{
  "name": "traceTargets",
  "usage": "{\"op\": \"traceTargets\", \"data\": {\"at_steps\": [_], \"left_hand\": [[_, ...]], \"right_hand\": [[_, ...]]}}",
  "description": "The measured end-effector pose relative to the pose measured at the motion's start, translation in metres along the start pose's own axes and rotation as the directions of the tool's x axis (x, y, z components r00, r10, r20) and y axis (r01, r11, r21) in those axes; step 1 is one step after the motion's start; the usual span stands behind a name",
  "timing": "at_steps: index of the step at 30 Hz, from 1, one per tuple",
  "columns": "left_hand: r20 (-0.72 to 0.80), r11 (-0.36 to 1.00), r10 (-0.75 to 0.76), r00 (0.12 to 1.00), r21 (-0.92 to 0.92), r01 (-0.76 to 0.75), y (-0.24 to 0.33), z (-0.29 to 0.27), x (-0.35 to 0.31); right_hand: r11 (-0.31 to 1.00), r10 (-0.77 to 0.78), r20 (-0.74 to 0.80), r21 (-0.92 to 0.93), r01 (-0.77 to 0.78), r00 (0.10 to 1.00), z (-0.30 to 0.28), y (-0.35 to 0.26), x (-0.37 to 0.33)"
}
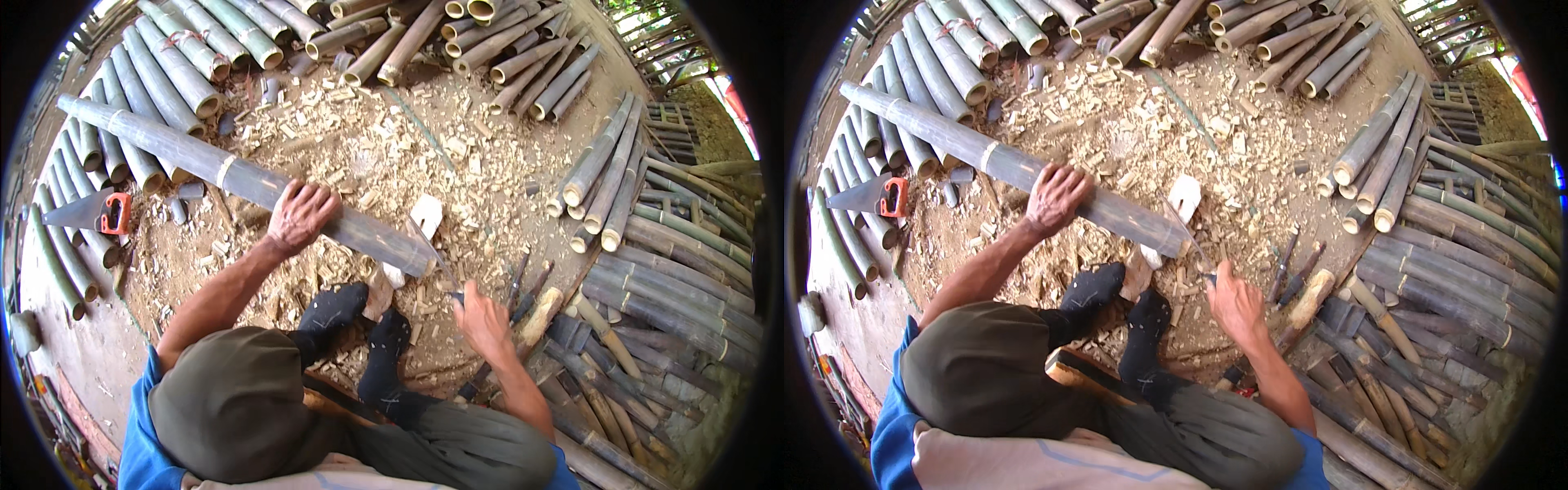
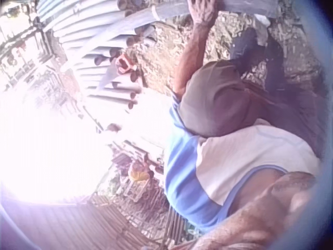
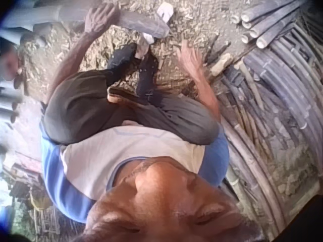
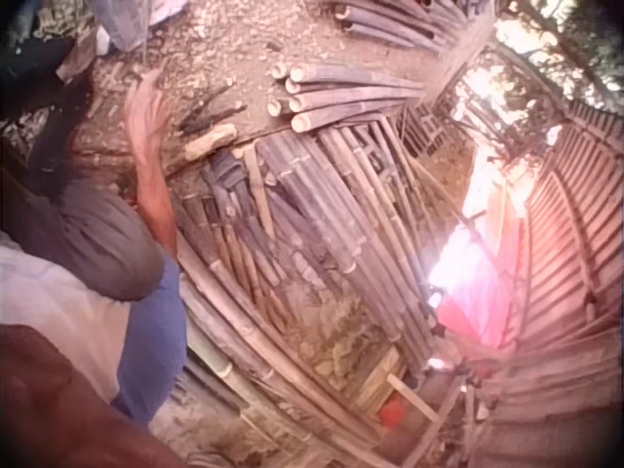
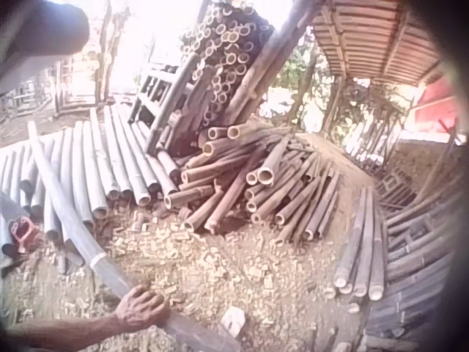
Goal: The person strips the outer skin from a bamboo pole using a knife.
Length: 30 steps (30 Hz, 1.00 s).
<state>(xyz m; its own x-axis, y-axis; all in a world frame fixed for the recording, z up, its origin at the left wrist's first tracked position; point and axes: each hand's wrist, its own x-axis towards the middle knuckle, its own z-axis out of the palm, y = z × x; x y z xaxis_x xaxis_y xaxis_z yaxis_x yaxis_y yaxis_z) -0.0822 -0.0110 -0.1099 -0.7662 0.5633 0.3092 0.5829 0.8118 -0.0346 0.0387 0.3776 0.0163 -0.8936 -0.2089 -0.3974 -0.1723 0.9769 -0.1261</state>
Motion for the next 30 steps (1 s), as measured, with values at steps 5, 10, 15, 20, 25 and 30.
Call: {"op": "traceTargets", "data": {"at_steps": [5,10,15,20,25,30], "left_hand": [[-0.042,0.999,-0.001,0.999,-0.049,-0.001,0.006,-0.002,-0.002],[-0.077,0.997,0.028,0.997,-0.065,-0.033,0.012,-0.006,0.004],[-0.046,0.999,-0.004,0.999,-0.041,0.002,0.005,-0.007,-0.001],[-0.023,0.996,-0.010,1.000,-0.088,0.008,0.010,-0.004,-0.003],[0.032,0.999,0.008,0.999,0.046,-0.009,0.018,0.005,-0.018],[0.010,0.999,-0.017,1.000,-0.030,0.017,0.013,-0.002,-0.005]], "right_hand": [[0.925,-0.096,-0.411,0.300,0.234,0.907,-0.059,-0.055,-0.023],[0.997,0.081,-0.031,0.008,-0.081,0.996,0.049,0.023,-0.011],[0.991,-0.047,-0.190,0.114,0.069,0.981,-0.028,-0.035,-0.004],[0.952,-0.125,-0.364,0.218,0.215,0.923,-0.010,-0.027,-0.015],[0.968,0.252,0.180,-0.027,-0.251,0.951,0.011,0.020,-0.007],[0.904,0.301,-0.132,0.356,-0.239,0.944,-0.005,-0.003,0.002]]}}
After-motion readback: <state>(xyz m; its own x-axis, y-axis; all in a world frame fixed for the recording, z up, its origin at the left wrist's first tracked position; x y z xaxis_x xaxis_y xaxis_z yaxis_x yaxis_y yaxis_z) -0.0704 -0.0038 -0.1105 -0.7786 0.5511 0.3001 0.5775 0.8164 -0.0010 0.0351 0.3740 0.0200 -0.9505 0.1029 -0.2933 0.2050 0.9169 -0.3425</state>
